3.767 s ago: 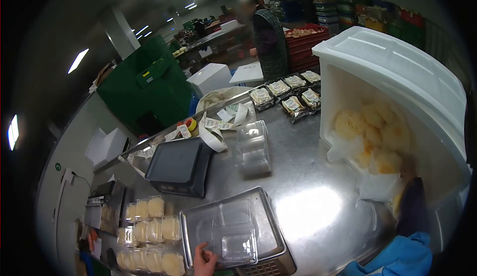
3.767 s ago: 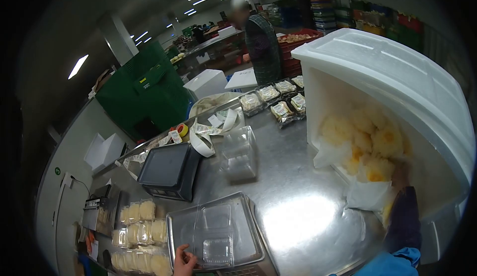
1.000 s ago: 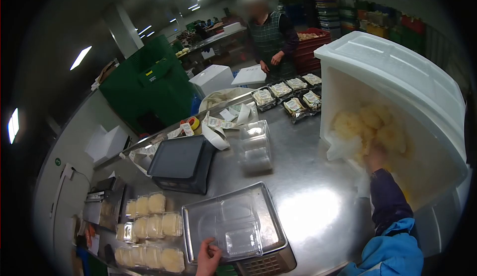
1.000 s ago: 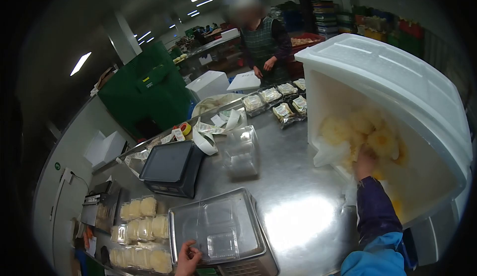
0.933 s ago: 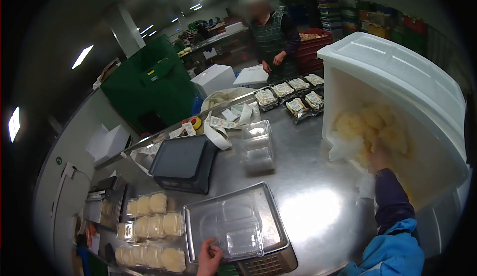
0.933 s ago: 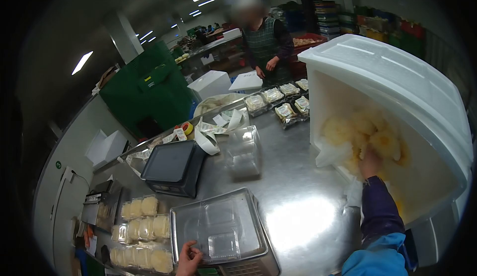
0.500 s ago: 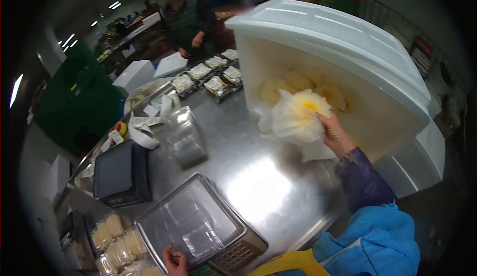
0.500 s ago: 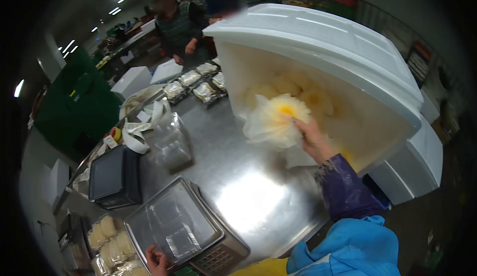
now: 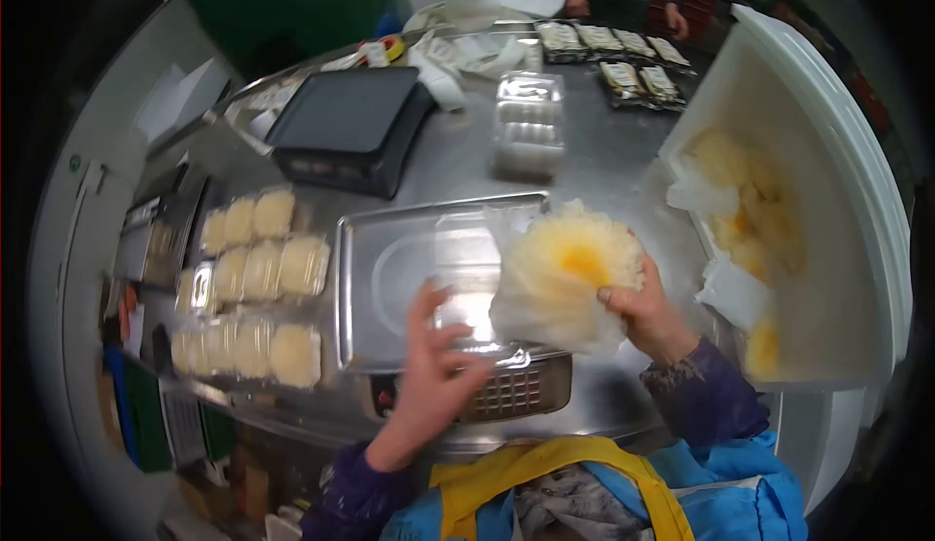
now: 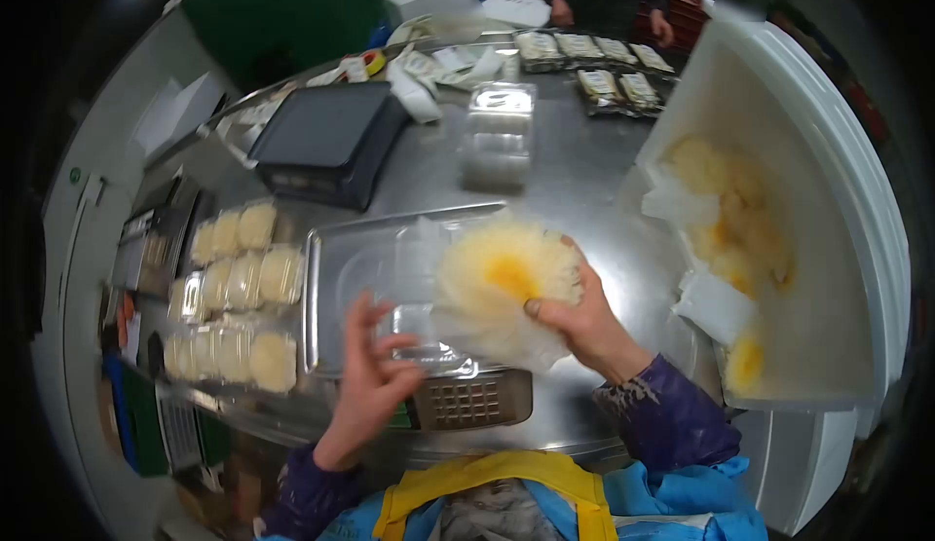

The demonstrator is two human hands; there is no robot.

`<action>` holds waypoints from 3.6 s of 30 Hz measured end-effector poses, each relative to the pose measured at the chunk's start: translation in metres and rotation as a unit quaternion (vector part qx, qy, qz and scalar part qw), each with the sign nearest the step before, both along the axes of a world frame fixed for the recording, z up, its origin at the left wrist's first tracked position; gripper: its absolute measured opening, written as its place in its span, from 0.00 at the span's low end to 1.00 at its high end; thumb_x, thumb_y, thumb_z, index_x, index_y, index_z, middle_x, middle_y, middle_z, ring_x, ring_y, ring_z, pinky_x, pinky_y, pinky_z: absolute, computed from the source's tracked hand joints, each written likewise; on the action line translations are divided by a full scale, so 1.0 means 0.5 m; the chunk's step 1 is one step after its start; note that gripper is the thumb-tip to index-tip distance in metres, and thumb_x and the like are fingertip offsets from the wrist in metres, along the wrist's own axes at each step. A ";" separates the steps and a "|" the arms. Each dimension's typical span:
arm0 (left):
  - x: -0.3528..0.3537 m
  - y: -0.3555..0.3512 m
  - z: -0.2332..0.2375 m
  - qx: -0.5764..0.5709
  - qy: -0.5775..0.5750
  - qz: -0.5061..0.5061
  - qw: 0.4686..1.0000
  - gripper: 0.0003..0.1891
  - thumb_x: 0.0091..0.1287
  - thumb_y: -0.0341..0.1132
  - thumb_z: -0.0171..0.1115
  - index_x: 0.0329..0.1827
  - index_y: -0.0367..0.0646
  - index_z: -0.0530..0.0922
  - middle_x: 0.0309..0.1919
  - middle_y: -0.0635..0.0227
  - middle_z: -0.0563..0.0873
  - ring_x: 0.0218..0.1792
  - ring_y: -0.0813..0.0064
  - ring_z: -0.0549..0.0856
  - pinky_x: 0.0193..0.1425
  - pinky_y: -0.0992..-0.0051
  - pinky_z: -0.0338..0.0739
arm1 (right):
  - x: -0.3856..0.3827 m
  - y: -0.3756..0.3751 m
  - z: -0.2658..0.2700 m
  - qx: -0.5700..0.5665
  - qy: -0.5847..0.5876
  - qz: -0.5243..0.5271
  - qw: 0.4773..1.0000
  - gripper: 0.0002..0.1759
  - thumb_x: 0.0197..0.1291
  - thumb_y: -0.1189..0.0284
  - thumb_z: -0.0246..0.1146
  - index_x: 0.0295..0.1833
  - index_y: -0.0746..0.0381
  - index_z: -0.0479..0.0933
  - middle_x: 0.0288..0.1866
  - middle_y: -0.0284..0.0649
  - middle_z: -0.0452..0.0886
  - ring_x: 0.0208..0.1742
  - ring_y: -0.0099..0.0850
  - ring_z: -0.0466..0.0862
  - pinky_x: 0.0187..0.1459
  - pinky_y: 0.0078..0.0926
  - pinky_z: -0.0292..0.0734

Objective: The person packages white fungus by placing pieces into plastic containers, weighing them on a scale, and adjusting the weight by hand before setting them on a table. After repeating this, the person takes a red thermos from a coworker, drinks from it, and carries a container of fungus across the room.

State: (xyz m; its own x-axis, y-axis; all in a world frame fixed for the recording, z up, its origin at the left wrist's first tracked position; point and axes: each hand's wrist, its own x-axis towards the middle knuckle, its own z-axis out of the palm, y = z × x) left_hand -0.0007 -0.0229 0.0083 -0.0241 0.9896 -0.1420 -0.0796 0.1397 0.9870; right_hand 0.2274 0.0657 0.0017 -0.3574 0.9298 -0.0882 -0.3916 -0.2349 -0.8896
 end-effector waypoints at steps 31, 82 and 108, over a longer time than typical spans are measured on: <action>-0.514 -0.617 -0.367 -0.190 -0.024 0.659 0.727 0.15 0.58 0.28 0.56 0.50 0.41 0.70 0.43 0.66 0.77 0.39 0.71 0.79 0.33 0.72 0.79 | -0.028 0.008 -0.033 0.341 -0.427 0.009 0.837 0.11 0.54 0.80 0.57 0.44 0.67 0.75 0.39 0.39 0.81 0.42 0.26 0.79 0.46 0.22 0.72; -0.168 0.164 -0.122 -0.122 0.017 0.092 0.988 0.27 0.65 0.34 0.53 0.65 0.35 0.55 0.48 0.61 0.74 0.46 0.75 0.76 0.48 0.78 0.72 | -0.049 0.048 -0.059 0.226 -0.384 0.078 0.892 0.14 0.52 0.79 0.58 0.46 0.65 0.73 0.37 0.35 0.79 0.32 0.20 0.76 0.38 0.18 0.71; -0.091 -0.014 -0.115 -0.110 -0.074 0.001 0.991 0.21 0.59 0.22 0.53 0.57 0.44 0.68 0.33 0.72 0.70 0.29 0.83 0.76 0.39 0.83 0.76 | -0.085 -0.010 -0.090 -0.041 -0.352 0.186 0.916 0.15 0.51 0.78 0.59 0.45 0.67 0.65 0.17 0.35 0.73 0.15 0.21 0.72 0.17 0.17 0.66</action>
State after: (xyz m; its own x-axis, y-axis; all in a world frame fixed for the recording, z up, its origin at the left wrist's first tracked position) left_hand -0.0463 -0.0300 -0.0491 0.0118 0.9345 -0.3558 -0.2216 0.3495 0.9104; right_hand 0.1851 0.0605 -0.0435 -0.4764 0.7348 -0.4828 0.3937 -0.3128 -0.8644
